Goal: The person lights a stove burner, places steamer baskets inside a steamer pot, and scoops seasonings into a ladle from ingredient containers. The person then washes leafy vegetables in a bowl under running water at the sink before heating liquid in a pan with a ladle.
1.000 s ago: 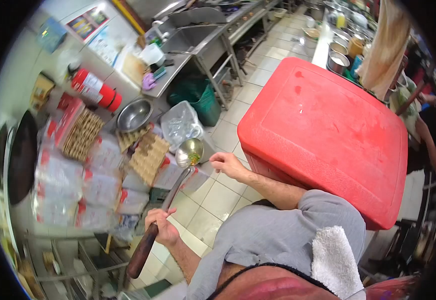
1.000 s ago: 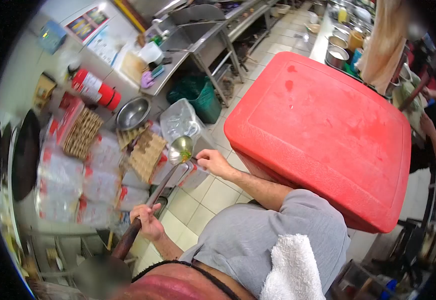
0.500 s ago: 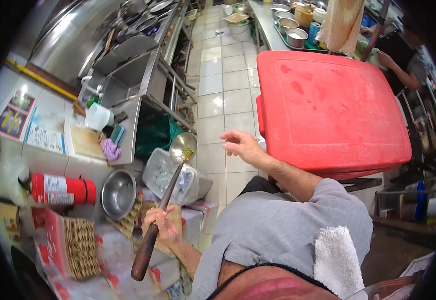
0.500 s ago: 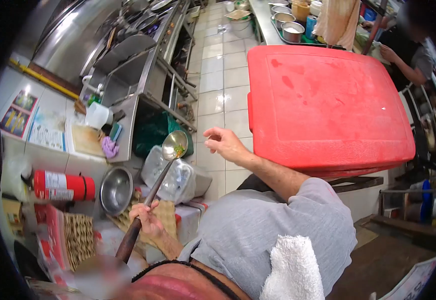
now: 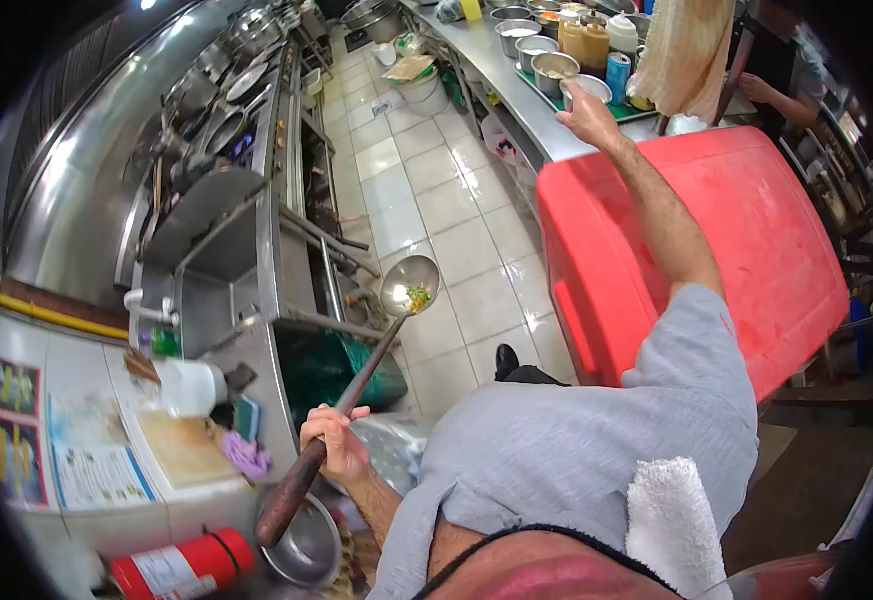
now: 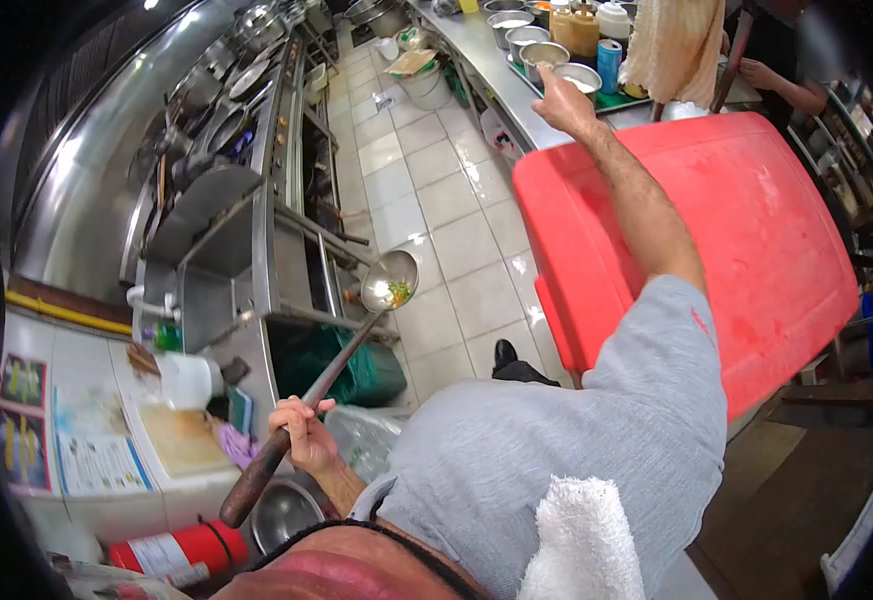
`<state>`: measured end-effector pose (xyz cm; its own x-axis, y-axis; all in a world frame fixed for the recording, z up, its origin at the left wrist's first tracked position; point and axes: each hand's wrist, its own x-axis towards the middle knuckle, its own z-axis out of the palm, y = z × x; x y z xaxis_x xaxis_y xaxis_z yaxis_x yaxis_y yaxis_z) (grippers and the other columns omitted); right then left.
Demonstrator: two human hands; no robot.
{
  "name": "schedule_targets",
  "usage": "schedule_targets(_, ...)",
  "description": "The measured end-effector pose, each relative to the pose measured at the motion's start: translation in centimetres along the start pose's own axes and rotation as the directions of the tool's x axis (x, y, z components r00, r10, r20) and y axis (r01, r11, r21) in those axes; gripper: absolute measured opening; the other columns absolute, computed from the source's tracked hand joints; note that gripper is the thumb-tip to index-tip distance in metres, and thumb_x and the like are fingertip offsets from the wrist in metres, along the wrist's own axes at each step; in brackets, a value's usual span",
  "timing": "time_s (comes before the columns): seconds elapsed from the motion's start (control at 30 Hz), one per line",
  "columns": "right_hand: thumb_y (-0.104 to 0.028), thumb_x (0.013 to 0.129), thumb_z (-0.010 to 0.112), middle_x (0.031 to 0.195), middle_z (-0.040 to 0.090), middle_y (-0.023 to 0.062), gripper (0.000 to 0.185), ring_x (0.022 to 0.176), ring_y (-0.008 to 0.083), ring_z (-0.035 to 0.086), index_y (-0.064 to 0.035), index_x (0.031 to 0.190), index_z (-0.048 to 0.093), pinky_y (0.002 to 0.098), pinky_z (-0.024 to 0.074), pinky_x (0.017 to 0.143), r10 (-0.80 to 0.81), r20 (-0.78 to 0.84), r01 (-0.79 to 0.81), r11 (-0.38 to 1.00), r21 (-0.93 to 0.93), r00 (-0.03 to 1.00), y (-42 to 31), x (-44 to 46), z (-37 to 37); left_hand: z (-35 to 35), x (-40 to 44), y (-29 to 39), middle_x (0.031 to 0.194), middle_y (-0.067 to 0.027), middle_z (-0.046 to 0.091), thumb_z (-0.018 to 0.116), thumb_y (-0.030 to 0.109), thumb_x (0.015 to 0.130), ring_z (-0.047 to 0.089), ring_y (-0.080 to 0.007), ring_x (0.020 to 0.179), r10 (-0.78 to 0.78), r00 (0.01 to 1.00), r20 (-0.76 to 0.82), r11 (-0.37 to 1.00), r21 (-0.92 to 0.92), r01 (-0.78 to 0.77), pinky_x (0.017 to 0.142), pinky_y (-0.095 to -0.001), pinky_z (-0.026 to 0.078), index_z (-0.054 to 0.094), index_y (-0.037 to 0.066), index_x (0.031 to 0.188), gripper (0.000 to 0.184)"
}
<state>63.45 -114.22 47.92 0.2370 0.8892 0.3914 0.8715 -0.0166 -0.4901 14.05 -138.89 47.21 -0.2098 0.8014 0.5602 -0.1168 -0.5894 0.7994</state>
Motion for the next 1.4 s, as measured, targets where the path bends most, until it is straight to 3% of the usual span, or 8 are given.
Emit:
schedule_targets(0.3,-0.021,0.068,0.072,0.112,0.054,0.027,0.075,0.104,0.0352,0.054,0.0029,0.127,0.033,0.0395,0.0427,0.09,0.51,0.04,-0.511,0.856,0.079,0.859,6.8,14.9,12.5,3.7,18.0,-11.5,0.067,-0.0081,0.045,0.056,0.014,0.083,0.044,-0.0164,0.065,-0.007,0.983,0.182,0.996,-0.089,0.024,0.055,-0.0348,0.057,0.048,0.002,0.071,0.018)
schedule_targets(0.5,-0.032,0.076,0.061,0.106,0.059,0.0206,0.042,0.098,0.0345,0.058,-0.0037,0.107,0.056,0.0408,0.0443,0.086,0.65,-0.323,-0.584,0.76,0.286,0.688,9.9,20.5,17.6,5.9,28.4,-21.1,0.069,-0.0093,0.046,0.056,0.011,0.083,0.044,-0.0171,0.065,-0.026,0.959,0.282,0.973,-0.211,0.088,0.055,-0.0355,0.057,0.047,0.002,0.071,0.017)
schedule_targets(0.63,-0.031,0.077,0.064,0.081,0.064,0.0156,0.033,0.076,0.0268,0.062,-0.0003,0.087,0.061,0.0355,0.0479,0.069,0.715,-0.638,-0.278,0.699,0.659,0.285,11.3,23.1,18.4,7.9,35.6,-27.0,0.068,-0.0066,0.044,0.052,0.011,0.085,0.04,-0.0134,0.06,-0.008,0.896,0.445,0.952,-0.271,0.143,0.056,-0.0298,0.053,0.048,0.003,0.071,0.016)
schedule_targets(0.77,-0.043,0.079,0.061,0.079,0.063,0.0171,0.043,0.075,0.0321,0.061,-0.0008,0.084,0.06,0.0402,0.0461,0.07,0.745,-0.64,-0.591,0.606,0.532,0.189,11.9,23.2,18.1,11.4,43.7,-32.1,0.065,-0.0076,0.046,0.057,0.012,0.081,0.042,-0.0155,0.059,0.031,0.818,0.574,0.916,-0.343,0.206,0.055,-0.0299,0.052,0.049,0.003,0.069,0.017)
schedule_targets(0.93,-0.031,0.088,0.049,0.086,0.061,0.0203,0.032,0.084,0.0374,0.058,0.0001,0.085,0.058,0.0452,0.0441,0.073,0.646,-0.706,-0.646,0.676,0.354,0.289,10.7,22.2,19.3,16.9,50.7,-37.4,0.063,-0.0088,0.048,0.062,0.017,0.078,0.039,-0.0158,0.059,0.062,0.727,0.684,0.85,-0.417,0.32,0.048,-0.0334,0.055,0.051,0.004,0.067,0.02)
schedule_targets(1.1,-0.018,0.089,0.045,0.084,0.058,0.0207,0.023,0.083,0.0388,0.055,0.0016,0.084,0.056,0.045,0.0441,0.07,0.345,-0.751,-0.509,0.861,0.013,0.563,8.7,20.7,18.5,22.9,53.9,-42.0,0.062,-0.0085,0.047,0.062,0.017,0.078,0.036,-0.0146,0.058,0.088,0.657,0.749,0.762,-0.476,0.44,0.047,-0.0339,0.055,0.051,0.003,0.067,0.02)
schedule_targets(1.3,-0.02,0.089,0.048,0.078,0.057,0.0217,0.023,0.075,0.0389,0.056,0.0006,0.081,0.055,0.0446,0.044,0.066,0.536,-0.686,-0.604,0.778,0.174,0.492,9.8,22.5,19.2,30.4,56.5,-45.4,0.059,-0.0077,0.047,0.063,0.019,0.078,0.034,-0.0142,0.057,0.136,0.56,0.817,0.733,-0.463,0.498,0.045,-0.0331,0.055,0.051,0.004,0.064,0.024)
schedule_targets(1.4,-0.02,0.087,0.052,0.075,0.058,0.0194,0.023,0.072,0.0373,0.056,0.0004,0.077,0.055,0.0418,0.0442,0.064,0.583,-0.492,-0.565,0.799,0.206,0.647,8.0,22.5,17.6,33.1,57.1,-47.0,0.058,-0.0072,0.047,0.063,0.02,0.077,0.034,-0.0142,0.056,0.148,0.532,0.834,0.723,-0.458,0.517,0.043,-0.0324,0.054,0.05,0.004,0.062,0.025)
